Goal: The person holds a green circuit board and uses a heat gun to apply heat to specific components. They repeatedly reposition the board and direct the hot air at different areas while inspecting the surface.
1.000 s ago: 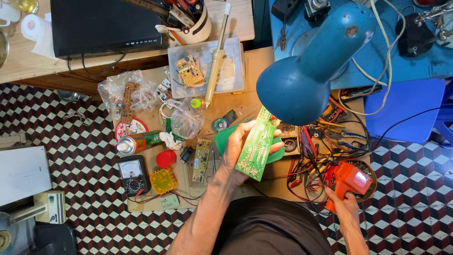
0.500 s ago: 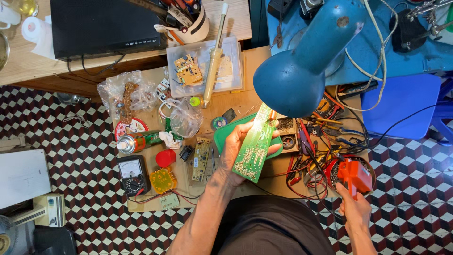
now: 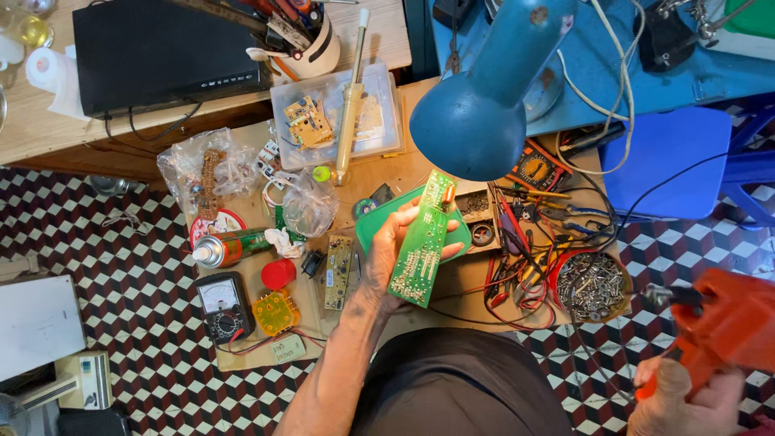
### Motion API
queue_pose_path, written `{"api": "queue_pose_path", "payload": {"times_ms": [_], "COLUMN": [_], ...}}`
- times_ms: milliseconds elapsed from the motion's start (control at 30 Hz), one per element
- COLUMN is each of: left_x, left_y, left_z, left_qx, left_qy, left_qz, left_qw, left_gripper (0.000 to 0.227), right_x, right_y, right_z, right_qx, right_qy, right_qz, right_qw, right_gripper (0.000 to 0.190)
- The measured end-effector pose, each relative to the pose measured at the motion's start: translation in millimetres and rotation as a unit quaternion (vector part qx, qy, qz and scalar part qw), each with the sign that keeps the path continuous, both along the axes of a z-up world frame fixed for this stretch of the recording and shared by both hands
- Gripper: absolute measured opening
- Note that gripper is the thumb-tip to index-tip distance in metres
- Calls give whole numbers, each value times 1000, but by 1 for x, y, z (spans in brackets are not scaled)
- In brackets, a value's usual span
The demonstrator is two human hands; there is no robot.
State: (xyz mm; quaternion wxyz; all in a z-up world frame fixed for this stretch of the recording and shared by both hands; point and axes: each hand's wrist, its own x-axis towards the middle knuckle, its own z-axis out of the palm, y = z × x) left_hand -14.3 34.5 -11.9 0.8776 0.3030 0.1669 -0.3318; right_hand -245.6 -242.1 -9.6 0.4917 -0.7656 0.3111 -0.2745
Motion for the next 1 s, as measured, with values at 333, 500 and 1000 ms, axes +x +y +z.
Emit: {"api": "queue_pose_path", "payload": {"times_ms": [333, 500, 1000], "left_x": [-8, -12, -22], "left_y": [3, 14, 16], "left_z": [-11, -14, -11], "left_qx": [58, 74, 85], "left_qy": [-5, -1, 14], "left_qz": [6, 24, 27], "left_qw": [998, 997, 996], "left_gripper": [54, 54, 52], "right_x": [95, 102, 105], "right_y": [56, 42, 42], "right_z": [46, 6, -194], "right_qx": [252, 184, -293], "right_qy": [-11, 113, 267], "right_qz": [115, 168, 354], "right_qw": [961, 962, 847], "right_gripper": [28, 18, 41]}}
